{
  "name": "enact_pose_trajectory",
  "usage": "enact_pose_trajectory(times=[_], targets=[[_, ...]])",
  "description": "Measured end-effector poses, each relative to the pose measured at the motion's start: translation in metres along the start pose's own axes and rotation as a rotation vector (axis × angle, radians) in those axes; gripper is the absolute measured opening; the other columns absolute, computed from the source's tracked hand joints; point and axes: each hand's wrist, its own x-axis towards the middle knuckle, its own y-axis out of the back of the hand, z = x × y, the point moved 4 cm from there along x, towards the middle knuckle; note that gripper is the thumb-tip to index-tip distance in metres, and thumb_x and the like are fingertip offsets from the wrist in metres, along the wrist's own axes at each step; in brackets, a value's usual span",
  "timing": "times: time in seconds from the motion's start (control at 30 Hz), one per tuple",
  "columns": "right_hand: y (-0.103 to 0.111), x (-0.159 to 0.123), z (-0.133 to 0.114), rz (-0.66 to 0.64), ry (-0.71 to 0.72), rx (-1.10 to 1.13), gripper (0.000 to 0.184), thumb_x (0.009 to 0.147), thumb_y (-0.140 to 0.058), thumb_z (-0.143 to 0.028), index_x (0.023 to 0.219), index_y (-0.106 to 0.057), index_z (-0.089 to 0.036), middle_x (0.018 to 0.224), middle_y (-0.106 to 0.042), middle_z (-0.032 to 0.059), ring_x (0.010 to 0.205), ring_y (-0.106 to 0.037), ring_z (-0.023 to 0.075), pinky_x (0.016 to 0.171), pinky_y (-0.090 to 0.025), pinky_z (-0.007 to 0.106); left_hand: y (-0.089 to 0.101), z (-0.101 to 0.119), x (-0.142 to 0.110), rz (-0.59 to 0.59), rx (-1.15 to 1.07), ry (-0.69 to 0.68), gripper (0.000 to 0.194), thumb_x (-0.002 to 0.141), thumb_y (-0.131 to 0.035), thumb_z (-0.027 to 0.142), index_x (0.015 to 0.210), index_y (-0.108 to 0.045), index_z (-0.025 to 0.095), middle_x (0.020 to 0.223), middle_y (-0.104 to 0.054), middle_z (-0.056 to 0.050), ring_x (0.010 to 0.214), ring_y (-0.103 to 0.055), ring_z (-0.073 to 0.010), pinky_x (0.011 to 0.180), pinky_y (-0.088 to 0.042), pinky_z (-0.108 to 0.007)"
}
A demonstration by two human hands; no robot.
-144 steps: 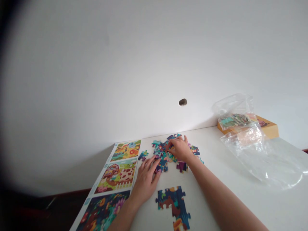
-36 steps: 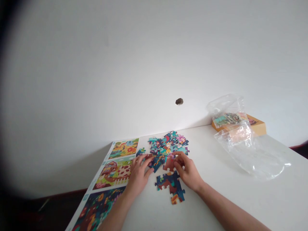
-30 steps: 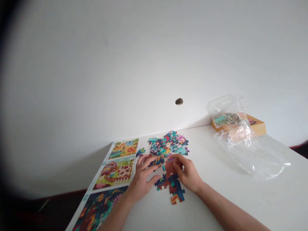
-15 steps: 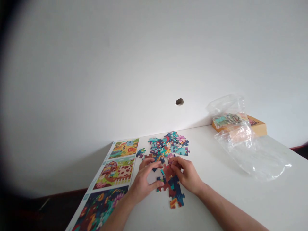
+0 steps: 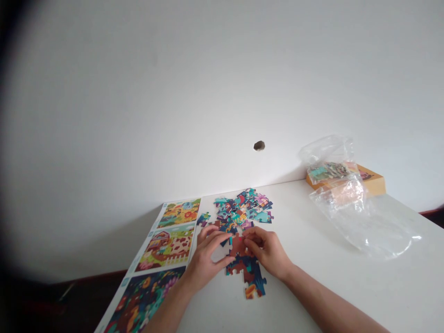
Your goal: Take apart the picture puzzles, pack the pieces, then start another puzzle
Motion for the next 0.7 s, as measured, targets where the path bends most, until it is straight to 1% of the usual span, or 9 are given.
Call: enact_pose_trajectory(times=[0.13, 0.2, 0.27, 0.33, 0.4, 0.5, 0.6, 0.7], targets=[[0.005, -0.002, -0.014, -0.005, 0.111, -0.229, 0.022, 0.091, -0.054, -0.032, 0.107, -0.062, -0.020, 0.083, -0.068, 0.0033, 0.071, -0.061, 0.0159, 0.064, -0.048, 0.027, 0.001, -0.001, 0.000, 0.012, 0.009, -0.007, 0.048, 0.076, -0.077, 0.032, 0.120, -0.061, 0.025, 0.112, -0.065, -0.007, 0.119, -0.048, -0.0293, 0.103, -0.041, -0.046], [0.008, -0.002, -0.020, -0.017, 0.175, -0.326, 0.027, 0.087, -0.059, -0.028, 0.113, -0.061, -0.021, 0.092, -0.068, 0.0046, 0.078, -0.060, 0.0172, 0.069, -0.049, 0.029, 0.001, -0.003, 0.000, 0.025, 0.014, -0.009, 0.047, 0.077, -0.076, 0.033, 0.120, -0.061, 0.024, 0.112, -0.065, -0.007, 0.119, -0.047, -0.0292, 0.104, -0.040, -0.046], [0.009, -0.003, -0.024, -0.033, 0.238, -0.396, 0.036, 0.083, -0.064, -0.027, 0.119, -0.059, -0.022, 0.103, -0.065, 0.0071, 0.088, -0.060, 0.0196, 0.077, -0.050, 0.031, 0.001, -0.005, -0.001, 0.033, 0.017, -0.010, 0.045, 0.078, -0.075, 0.035, 0.119, -0.061, 0.024, 0.112, -0.064, -0.008, 0.119, -0.047, -0.0292, 0.105, -0.039, -0.046], [0.010, -0.004, -0.025, -0.052, 0.289, -0.444, 0.043, 0.082, -0.066, -0.028, 0.124, -0.056, -0.022, 0.113, -0.062, 0.0095, 0.098, -0.058, 0.0221, 0.086, -0.048, 0.034, 0.001, -0.006, 0.000, 0.034, 0.021, -0.013, 0.043, 0.078, -0.074, 0.037, 0.118, -0.062, 0.024, 0.113, -0.064, -0.008, 0.119, -0.047, -0.0292, 0.105, -0.038, -0.047], [0.010, -0.004, -0.025, -0.073, 0.319, -0.478, 0.047, 0.081, -0.066, -0.028, 0.127, -0.054, -0.023, 0.118, -0.059, 0.0108, 0.105, -0.056, 0.0235, 0.093, -0.046, 0.036, 0.002, -0.006, 0.000, 0.032, 0.027, -0.018, 0.043, 0.078, -0.074, 0.038, 0.117, -0.064, 0.024, 0.113, -0.064, -0.008, 0.118, -0.047, -0.0293, 0.105, -0.037, -0.047], [0.010, -0.004, -0.026, -0.090, 0.335, -0.509, 0.046, 0.080, -0.067, -0.029, 0.124, -0.055, -0.023, 0.118, -0.057, 0.0107, 0.108, -0.054, 0.0237, 0.095, -0.045, 0.036, 0.005, -0.002, 0.001, 0.016, 0.029, -0.021, 0.041, 0.077, -0.074, 0.038, 0.114, -0.065, 0.025, 0.114, -0.063, -0.008, 0.119, -0.047, -0.0294, 0.106, -0.035, -0.048], [0.008, -0.006, -0.032, -0.107, 0.345, -0.518, 0.040, 0.076, -0.070, -0.028, 0.115, -0.059, -0.022, 0.114, -0.057, 0.0095, 0.104, -0.055, 0.0231, 0.092, -0.045, 0.035, 0.009, 0.002, 0.001, -0.039, 0.014, -0.028, 0.040, 0.077, -0.073, 0.040, 0.114, -0.065, 0.026, 0.118, -0.061, -0.007, 0.122, -0.043, -0.0302, 0.108, -0.032, -0.048], [0.006, -0.009, -0.036, -0.148, 0.345, -0.530, 0.037, 0.071, -0.074, -0.028, 0.105, -0.061, -0.021, 0.113, -0.056, 0.0089, 0.104, -0.053, 0.0232, 0.092, -0.045, 0.035, 0.014, 0.004, 0.000, -0.093, -0.014, -0.034, 0.031, 0.084, -0.062, 0.036, 0.113, -0.066, 0.025, 0.122, -0.059, -0.007, 0.126, -0.038, -0.0302, 0.109, -0.030, -0.049]])
